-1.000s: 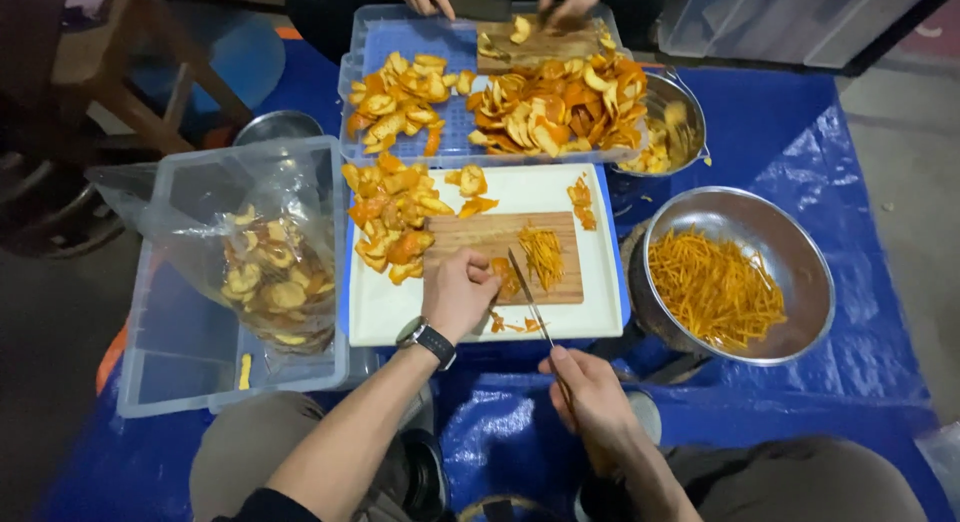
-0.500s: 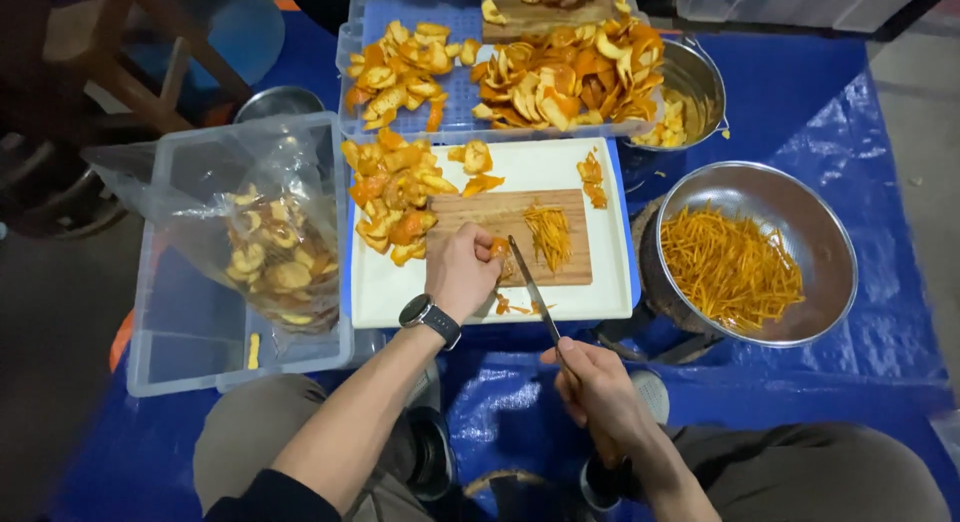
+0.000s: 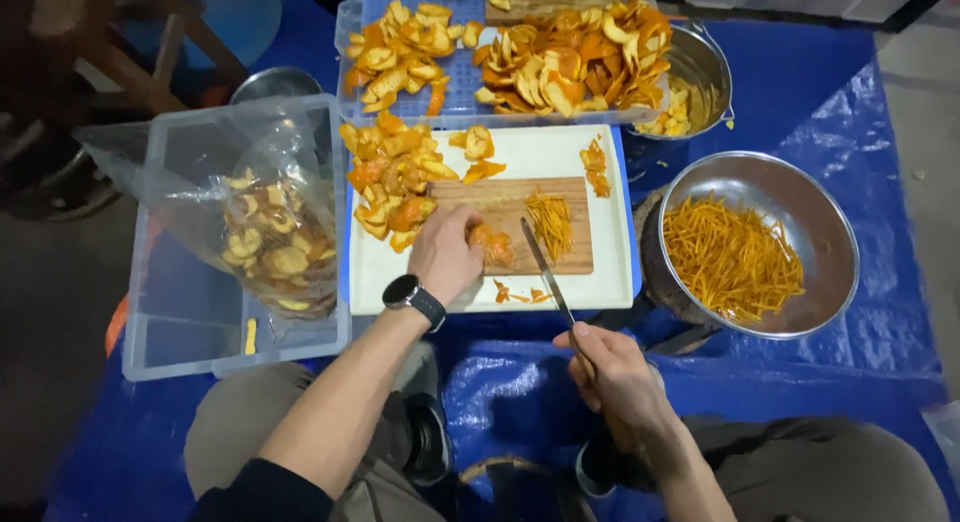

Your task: The person sits on a blue tarp and slices orange vegetable pieces into thin strips using a knife on a wooden cutting board. The sliced strips are collected in a metal bowl, while larger pieces and peels are placed in plastic containers.

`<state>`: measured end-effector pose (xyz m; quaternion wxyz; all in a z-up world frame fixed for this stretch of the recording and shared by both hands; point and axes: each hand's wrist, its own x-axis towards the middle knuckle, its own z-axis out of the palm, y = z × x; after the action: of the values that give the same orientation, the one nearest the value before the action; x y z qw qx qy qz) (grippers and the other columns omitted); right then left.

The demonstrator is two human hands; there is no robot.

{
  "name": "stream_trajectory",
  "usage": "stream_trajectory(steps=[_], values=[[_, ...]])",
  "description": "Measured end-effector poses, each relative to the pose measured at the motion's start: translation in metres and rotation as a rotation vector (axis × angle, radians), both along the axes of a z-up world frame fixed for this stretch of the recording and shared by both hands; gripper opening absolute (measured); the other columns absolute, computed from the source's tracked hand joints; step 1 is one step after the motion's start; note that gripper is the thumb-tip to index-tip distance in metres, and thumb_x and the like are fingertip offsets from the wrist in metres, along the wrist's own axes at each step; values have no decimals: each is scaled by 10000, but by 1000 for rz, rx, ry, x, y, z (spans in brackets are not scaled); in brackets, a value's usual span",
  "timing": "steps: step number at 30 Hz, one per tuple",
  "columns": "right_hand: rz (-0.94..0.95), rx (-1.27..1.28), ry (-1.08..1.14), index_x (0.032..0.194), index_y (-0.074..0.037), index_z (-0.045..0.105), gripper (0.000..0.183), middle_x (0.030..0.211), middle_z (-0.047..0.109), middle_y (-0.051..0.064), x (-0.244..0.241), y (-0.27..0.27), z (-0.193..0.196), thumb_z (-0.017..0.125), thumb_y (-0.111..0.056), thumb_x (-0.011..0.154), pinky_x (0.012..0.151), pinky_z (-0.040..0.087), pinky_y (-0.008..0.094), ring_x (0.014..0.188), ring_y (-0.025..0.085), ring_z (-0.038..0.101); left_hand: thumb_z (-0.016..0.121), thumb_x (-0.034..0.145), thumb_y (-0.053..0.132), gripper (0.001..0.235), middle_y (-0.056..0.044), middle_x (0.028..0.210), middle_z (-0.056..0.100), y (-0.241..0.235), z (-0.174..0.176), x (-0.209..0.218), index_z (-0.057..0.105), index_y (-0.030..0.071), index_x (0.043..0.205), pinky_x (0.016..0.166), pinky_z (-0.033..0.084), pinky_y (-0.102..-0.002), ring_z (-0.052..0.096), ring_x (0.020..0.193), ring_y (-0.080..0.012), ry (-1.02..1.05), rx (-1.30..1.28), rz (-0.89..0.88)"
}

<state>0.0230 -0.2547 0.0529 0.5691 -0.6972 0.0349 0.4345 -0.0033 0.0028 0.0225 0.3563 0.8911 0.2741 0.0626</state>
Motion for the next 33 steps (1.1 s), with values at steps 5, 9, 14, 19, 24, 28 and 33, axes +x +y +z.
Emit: stream_trajectory(steps=[5, 9, 14, 19, 24, 28, 33], values=[[-29, -45, 59, 1026, 108, 743, 455, 597, 503, 132, -9, 5, 16, 517, -288, 1043, 397, 286, 299, 452, 190, 401, 629, 848, 91, 162, -22, 1021, 687, 8, -1, -7, 727, 113, 975, 733, 519, -344, 629, 828, -211, -243, 198, -305], [-78, -58, 104, 1041, 89, 725, 421, 620, 491, 138, -13, 6, 13, 505, -269, 1065, 401, 268, 290, 458, 180, 376, 658, 881, 169, 136, -17, 1048, 723, 9, -10, -12, 760, 107, 945, 804, 500, -362, 645, 931, -224, -345, 378, -508], [107, -168, 0, 1032, 26, 732, 437, 582, 504, 115, -10, 10, 13, 468, -320, 1077, 423, 344, 311, 462, 194, 429, 680, 927, 246, 140, -32, 1008, 682, 12, -20, -17, 712, 113, 955, 837, 496, -380, 629, 900, -233, -319, 506, -414], [170, -188, -44, 1003, 6, 738, 380, 582, 532, 96, -18, 23, 21, 507, -287, 1073, 404, 355, 293, 462, 174, 442, 675, 924, 202, 115, 2, 1066, 661, 10, -12, -20, 746, 126, 973, 932, 467, -372, 617, 1007, -207, -429, 582, -501], [262, -338, -142, 963, -21, 779, 417, 586, 601, 86, -19, 31, 33, 507, -325, 1051, 485, 421, 280, 497, 165, 506, 690, 909, 177, 113, 7, 1025, 717, 9, -15, -17, 786, 118, 918, 884, 503, -339, 649, 1008, -192, -389, 497, -455], [293, -380, -124, 953, -5, 786, 431, 597, 601, 90, -12, 34, 29, 509, -315, 1066, 481, 399, 282, 503, 166, 491, 687, 907, 167, 114, -3, 989, 711, 14, -24, -16, 782, 106, 911, 874, 508, -343, 645, 977, -198, -383, 484, -453], [410, -367, -424, 808, -75, 738, 477, 564, 666, 75, -7, 51, 6, 476, -377, 1069, 561, 551, 316, 559, 202, 651, 627, 986, 359, 199, 39, 952, 656, 14, -43, -13, 673, 205, 868, 796, 548, -317, 676, 969, -213, -449, 546, -423]])
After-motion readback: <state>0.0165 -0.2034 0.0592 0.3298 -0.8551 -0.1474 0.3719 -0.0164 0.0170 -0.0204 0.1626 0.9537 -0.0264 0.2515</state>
